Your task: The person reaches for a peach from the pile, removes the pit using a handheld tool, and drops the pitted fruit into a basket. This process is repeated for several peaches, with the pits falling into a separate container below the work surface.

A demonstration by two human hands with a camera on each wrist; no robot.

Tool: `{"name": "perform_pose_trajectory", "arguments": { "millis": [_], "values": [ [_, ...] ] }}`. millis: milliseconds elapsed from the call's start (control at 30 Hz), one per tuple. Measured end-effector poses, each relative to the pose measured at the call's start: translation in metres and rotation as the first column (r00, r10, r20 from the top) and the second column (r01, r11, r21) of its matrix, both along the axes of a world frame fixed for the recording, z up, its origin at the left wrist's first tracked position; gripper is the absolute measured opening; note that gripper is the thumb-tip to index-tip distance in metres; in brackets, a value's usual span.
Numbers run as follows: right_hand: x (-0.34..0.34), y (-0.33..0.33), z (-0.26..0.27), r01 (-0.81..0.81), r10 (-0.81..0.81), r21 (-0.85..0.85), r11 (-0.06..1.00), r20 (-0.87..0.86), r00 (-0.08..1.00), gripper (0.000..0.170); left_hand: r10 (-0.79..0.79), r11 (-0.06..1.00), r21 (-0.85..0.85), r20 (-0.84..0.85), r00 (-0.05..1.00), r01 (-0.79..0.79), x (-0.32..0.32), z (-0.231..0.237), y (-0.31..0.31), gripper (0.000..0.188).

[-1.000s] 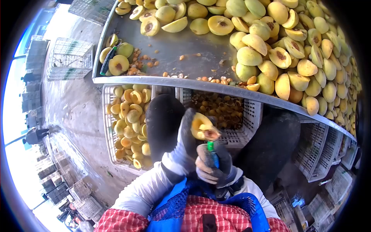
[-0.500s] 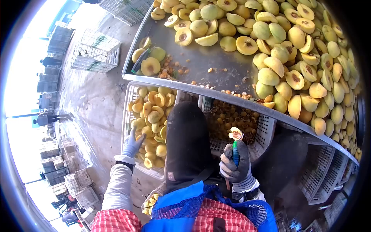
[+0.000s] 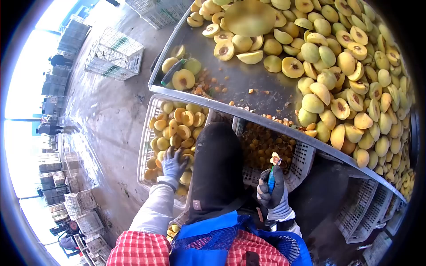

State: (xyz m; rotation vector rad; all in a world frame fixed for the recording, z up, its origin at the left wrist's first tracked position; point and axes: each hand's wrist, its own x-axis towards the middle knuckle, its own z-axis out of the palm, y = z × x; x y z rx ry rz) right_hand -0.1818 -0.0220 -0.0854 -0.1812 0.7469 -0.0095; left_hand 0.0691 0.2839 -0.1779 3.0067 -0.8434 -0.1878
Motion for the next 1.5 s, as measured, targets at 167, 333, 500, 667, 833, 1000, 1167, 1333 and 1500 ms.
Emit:
{"name": "perform_pose_trajectory", "arguments": {
  "millis": [167,333,500,667,833,1000,1167,1333,1500],
  "values": [
    [0.001,0.003,0.006,-0.062,0.060,-0.023,0.998,-0.090,0.994,0.044,0.325,0.936,0.181,-0.127,0.937,-0.301,-0.004,0.008,0.061,0.057],
    [-0.010,-0.003,0.000,0.001,-0.003,0.148,0.989,0.015,1.000,0.044,0.400,0.908,-0.091,-0.092,0.912,-0.408,0.038,0.042,0.003,0.040],
    [-0.007,-0.007,0.021,-0.011,0.011,-0.022,1.000,-0.027,1.000,0.044,-0.404,0.704,-0.617,0.058,0.913,0.351,-0.029,0.177,-0.268,0.034],
    [-0.010,-0.014,0.027,0.037,-0.038,-0.081,0.996,-0.010,0.999,0.043,-0.772,0.604,-0.251,0.048,0.633,0.756,-0.070,0.202,-0.431,0.060],
    [-0.016,-0.019,0.022,0.080,-0.080,0.022,0.997,-0.002,0.997,0.043,-0.819,0.559,0.076,-0.107,0.564,0.826,-0.064,0.184,-0.481,0.058],
    [-0.029,-0.037,0.036,0.227,-0.215,-0.177,0.958,0.082,0.973,0.038,-0.688,0.681,-0.449,-0.119,0.716,0.579,-0.057,0.195,-0.420,0.038],
    [-0.026,-0.043,0.066,0.056,-0.133,-0.839,0.541,-0.020,0.991,0.026,-0.598,0.595,-0.802,-0.489,0.636,-0.057,-0.103,0.189,-0.335,0.036],
    [-0.014,-0.026,0.060,0.006,-0.179,-0.991,-0.137,0.030,0.983,0.018,-0.397,0.626,-0.701,-0.663,0.635,-0.341,-0.140,0.191,-0.302,0.033],
    [-0.026,-0.017,0.010,0.122,-0.130,-0.835,0.537,0.061,0.990,0.022,-0.474,0.483,-0.674,-0.738,0.480,-0.559,-0.138,0.185,-0.271,0.028]
  ]
}}
